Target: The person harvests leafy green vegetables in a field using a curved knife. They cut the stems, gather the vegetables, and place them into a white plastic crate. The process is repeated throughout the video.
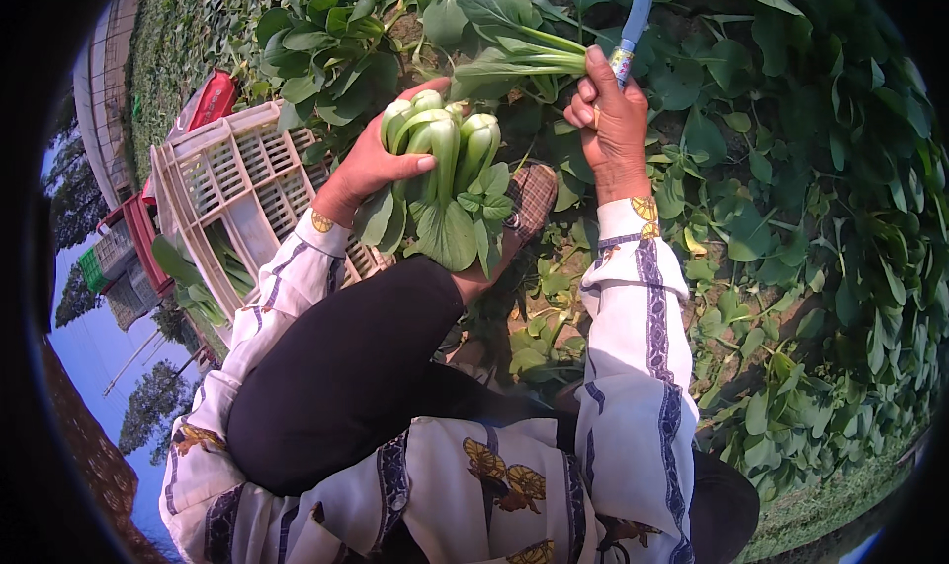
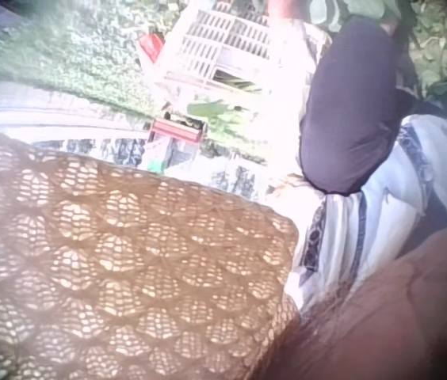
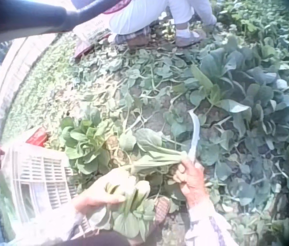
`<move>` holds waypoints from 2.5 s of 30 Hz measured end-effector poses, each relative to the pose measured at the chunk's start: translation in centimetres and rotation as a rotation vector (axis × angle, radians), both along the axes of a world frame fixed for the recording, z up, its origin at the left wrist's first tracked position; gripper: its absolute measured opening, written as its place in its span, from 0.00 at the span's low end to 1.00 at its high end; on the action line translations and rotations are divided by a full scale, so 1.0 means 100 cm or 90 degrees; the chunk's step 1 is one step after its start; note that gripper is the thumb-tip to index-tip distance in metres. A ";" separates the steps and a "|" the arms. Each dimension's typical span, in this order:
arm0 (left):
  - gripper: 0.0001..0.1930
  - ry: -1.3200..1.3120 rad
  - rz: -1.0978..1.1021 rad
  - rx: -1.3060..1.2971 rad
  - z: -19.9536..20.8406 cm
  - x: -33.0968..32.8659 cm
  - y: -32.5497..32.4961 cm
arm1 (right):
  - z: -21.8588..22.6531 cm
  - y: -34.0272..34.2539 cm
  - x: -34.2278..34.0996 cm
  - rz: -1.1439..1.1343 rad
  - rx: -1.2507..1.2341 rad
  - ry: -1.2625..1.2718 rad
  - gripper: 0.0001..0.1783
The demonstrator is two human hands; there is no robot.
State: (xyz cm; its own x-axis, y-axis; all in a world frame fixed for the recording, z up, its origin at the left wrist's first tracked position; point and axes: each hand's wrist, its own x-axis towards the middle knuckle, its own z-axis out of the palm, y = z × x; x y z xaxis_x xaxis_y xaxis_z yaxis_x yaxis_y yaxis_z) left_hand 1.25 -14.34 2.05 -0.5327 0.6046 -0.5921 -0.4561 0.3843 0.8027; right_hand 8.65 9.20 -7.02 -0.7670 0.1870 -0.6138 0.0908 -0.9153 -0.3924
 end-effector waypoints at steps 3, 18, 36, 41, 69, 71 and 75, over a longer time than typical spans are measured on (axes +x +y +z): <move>0.46 0.009 0.002 -0.013 -0.014 -0.003 -0.003 | 0.001 0.059 0.030 0.070 -0.079 0.121 0.12; 0.44 0.044 0.010 0.116 0.075 0.068 0.030 | 0.141 -0.056 0.104 0.085 0.335 0.064 0.23; 0.35 0.550 0.008 0.312 0.623 0.389 -0.391 | 0.681 -0.421 0.388 0.262 0.479 0.246 0.19; 0.38 0.889 0.168 0.088 0.690 0.445 -0.647 | 0.771 -0.662 0.387 0.473 0.547 0.434 0.14; 0.25 0.373 0.551 -0.562 0.473 0.425 -1.473 | 0.554 -1.494 0.242 1.008 0.420 0.727 0.39; 0.24 0.380 0.596 -0.581 0.464 0.418 -1.465 | 0.543 -1.488 0.238 1.017 0.369 0.673 0.37; 0.28 0.570 0.565 -0.809 0.493 0.399 -1.426 | 0.564 -1.469 0.222 1.048 0.256 0.569 0.32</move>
